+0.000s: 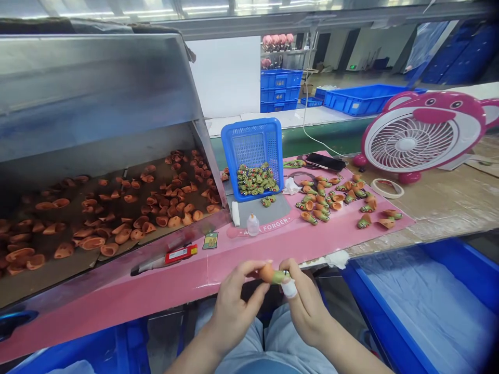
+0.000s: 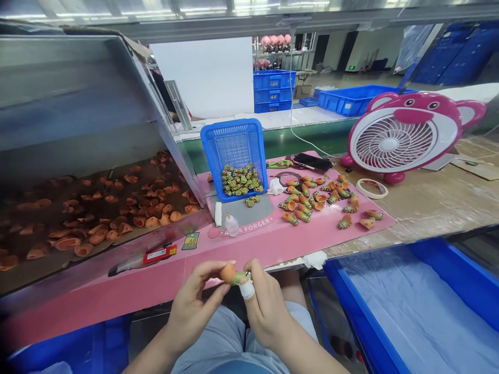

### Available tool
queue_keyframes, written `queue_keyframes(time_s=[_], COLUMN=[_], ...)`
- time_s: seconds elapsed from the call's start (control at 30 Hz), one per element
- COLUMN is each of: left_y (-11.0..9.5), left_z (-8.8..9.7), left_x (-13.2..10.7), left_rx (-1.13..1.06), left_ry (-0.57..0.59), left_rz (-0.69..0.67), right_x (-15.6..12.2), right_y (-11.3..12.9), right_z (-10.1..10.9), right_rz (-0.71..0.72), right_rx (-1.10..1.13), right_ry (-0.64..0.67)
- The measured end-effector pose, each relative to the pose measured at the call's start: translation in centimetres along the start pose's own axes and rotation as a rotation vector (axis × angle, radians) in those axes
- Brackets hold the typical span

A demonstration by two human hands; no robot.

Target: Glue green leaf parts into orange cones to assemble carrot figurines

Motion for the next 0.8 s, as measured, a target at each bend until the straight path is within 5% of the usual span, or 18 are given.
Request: queue_keyframes(time_s=[0.1,0.17,0.3,0.43,0.8], left_y=[-0.1,0.1,0.6,0.8,1.7], left_z=[-0.1,-0.1,0.0,-0.4,-1.2], left_x=[-0.6,-0.9,-0.8,-0.4,0.0], left_rx=[0.068,0.040,-0.135,-0.248,-0.394], left_ry=[-0.036,-0.034,-0.099,-0.052,0.112], left_rz=[-0.253,-0.290,0.017,0.352,0.498], right_x=[0.0,0.0,-0.1,-0.2,-0.8], right_y=[0.4,0.7,1.1,1.0,0.6], right_z=[0.3,0.7,1.4,1.5,1.1], right_rz=[-0.002,0.085,0.294,0.328,0.347], right_rx=[0.048,0.018,-0.080,-0.086,-0.115], right_ry=[-0.088,-0.143,-0.215,-0.188,-0.128])
Point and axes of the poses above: each hand's wrist, its own x-axis towards the middle knuckle, its own z-axis out of the back of the hand, y = z × x, the point moved 2 cm from there along x, towards the middle knuckle, and after that the axes turned 11 degrees about -y, right-handed, at the moved point
